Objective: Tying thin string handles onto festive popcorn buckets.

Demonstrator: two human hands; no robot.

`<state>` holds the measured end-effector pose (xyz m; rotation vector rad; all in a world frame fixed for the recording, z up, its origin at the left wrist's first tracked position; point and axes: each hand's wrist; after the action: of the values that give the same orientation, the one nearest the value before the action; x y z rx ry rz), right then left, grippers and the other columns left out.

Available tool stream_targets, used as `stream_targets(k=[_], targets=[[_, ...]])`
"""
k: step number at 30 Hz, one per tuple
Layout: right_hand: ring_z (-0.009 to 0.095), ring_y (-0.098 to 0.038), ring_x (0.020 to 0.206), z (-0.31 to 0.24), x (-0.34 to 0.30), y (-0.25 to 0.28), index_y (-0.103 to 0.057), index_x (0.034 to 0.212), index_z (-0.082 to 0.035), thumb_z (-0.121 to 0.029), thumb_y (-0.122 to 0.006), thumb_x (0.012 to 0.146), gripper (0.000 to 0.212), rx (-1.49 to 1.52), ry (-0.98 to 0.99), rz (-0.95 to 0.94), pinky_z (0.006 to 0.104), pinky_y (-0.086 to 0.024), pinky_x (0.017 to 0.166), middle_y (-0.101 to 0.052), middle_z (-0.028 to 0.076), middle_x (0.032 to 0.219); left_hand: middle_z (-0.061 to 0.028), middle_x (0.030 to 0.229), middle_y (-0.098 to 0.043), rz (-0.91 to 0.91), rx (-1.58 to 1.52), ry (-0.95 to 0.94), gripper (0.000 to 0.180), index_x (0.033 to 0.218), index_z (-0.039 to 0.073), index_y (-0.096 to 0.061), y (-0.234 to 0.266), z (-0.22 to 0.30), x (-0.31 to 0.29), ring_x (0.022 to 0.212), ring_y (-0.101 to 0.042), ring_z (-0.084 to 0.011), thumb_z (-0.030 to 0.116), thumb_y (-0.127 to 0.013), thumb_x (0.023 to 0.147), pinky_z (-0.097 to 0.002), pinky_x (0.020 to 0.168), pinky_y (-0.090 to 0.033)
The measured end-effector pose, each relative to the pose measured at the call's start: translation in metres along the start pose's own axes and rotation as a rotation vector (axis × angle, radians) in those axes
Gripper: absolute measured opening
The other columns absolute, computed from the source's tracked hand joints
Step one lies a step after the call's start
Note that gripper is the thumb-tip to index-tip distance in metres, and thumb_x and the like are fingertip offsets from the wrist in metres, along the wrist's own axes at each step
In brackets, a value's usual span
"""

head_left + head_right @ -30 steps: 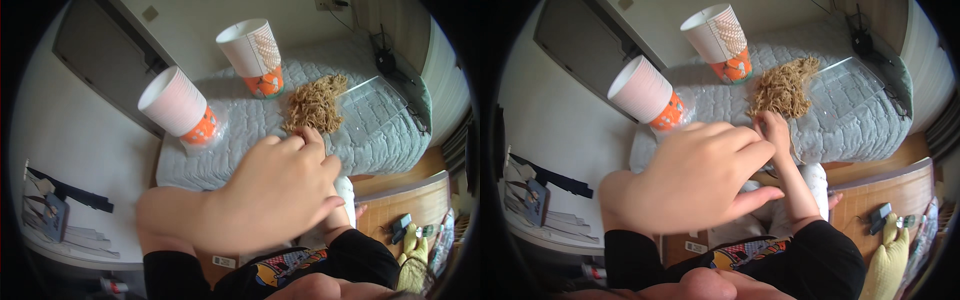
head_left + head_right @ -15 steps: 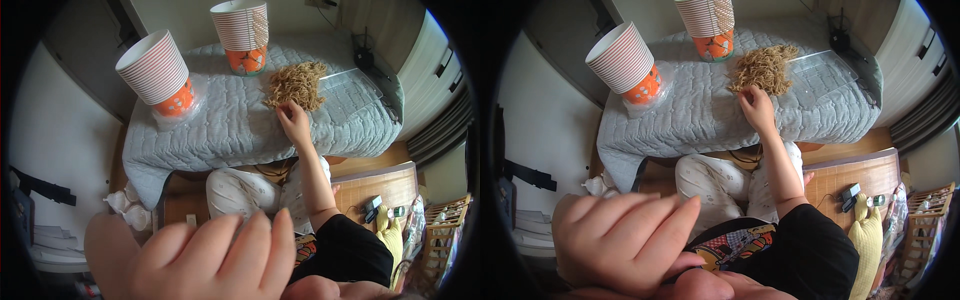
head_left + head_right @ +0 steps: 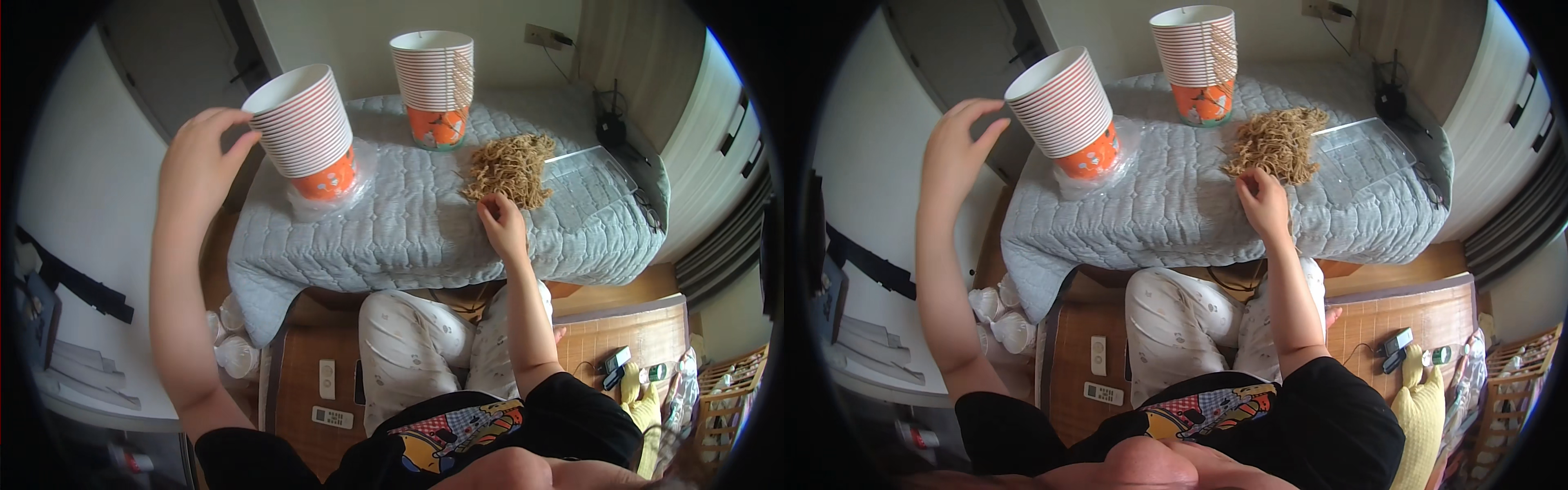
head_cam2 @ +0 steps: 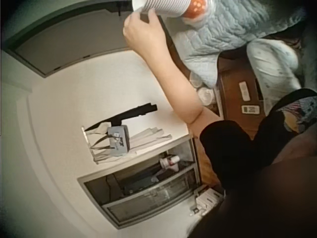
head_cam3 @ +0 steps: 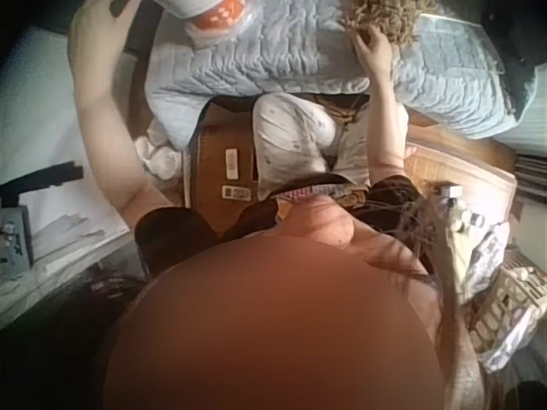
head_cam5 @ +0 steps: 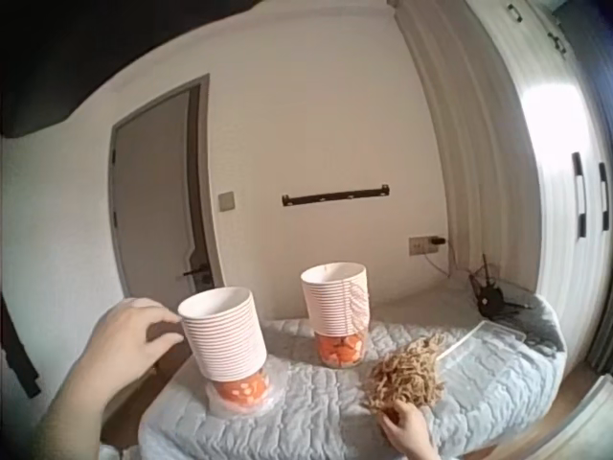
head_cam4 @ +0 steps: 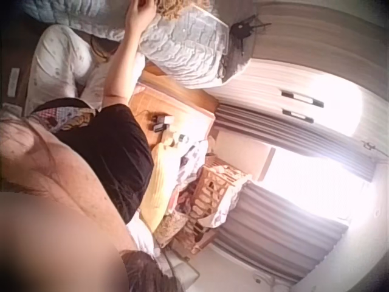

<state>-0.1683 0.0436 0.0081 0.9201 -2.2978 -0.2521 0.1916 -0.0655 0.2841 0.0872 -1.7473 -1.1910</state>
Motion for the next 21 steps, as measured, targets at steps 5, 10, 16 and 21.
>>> stream_targets(k=[5, 10, 16, 21], targets=[[0.020, -0.062, 0.068, 0.003, 0.000, -0.005, -0.066, 0.093, -0.004, -0.016, -0.068, 0.085, 0.014, 0.030, 0.030, 0.016, 0.0319, -0.049, 0.065, -0.063, 0.010, 0.076, -0.0081, 0.125, -0.063, 0.067, 0.114, -0.186, 0.032, 0.115, 0.009, -0.067, -0.062, -0.067, 0.032, 0.119, -0.056, -0.0279, 0.023, -0.069, 0.086, -0.0405, 0.098, -0.046], [0.020, -0.061, 0.068, 0.003, -0.002, -0.004, -0.066, 0.092, -0.004, -0.014, -0.068, 0.085, 0.013, 0.031, 0.052, 0.012, 0.0318, -0.049, 0.065, -0.063, 0.009, 0.076, -0.0061, 0.124, -0.063, -0.030, 0.038, -0.204, 0.034, 0.115, 0.010, -0.067, -0.082, -0.081, 0.046, 0.121, -0.054, -0.0268, 0.025, -0.071, 0.084, -0.0415, 0.102, -0.041], [0.021, -0.061, 0.068, -0.003, -0.002, -0.001, -0.066, 0.091, -0.003, -0.013, -0.068, 0.085, 0.012, 0.015, 0.053, 0.008, 0.0321, -0.049, 0.065, -0.063, 0.010, 0.077, -0.0089, 0.108, -0.070, -0.233, -0.031, -0.122, 0.024, 0.105, 0.009, -0.071, -0.079, -0.070, 0.061, 0.108, -0.061, -0.0276, 0.027, -0.064, 0.090, -0.0413, 0.099, -0.043], [0.022, -0.060, 0.069, -0.004, -0.002, 0.000, -0.066, 0.091, -0.003, -0.014, -0.068, 0.084, 0.013, 0.017, 0.052, 0.001, 0.0334, -0.048, 0.066, -0.062, 0.011, 0.077, -0.0124, 0.096, -0.071, -0.297, -0.136, -0.046, 0.024, 0.103, 0.008, -0.071, -0.072, -0.065, 0.067, 0.094, -0.067, -0.0293, 0.026, -0.060, 0.092, -0.0400, 0.093, -0.047]])
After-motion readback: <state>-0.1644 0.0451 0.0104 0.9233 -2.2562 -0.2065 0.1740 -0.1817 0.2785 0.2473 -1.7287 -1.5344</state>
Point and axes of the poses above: each hand's wrist, its own x-axis towards the middle knuckle, its own y-axis out of the back of the hand, z = x × y
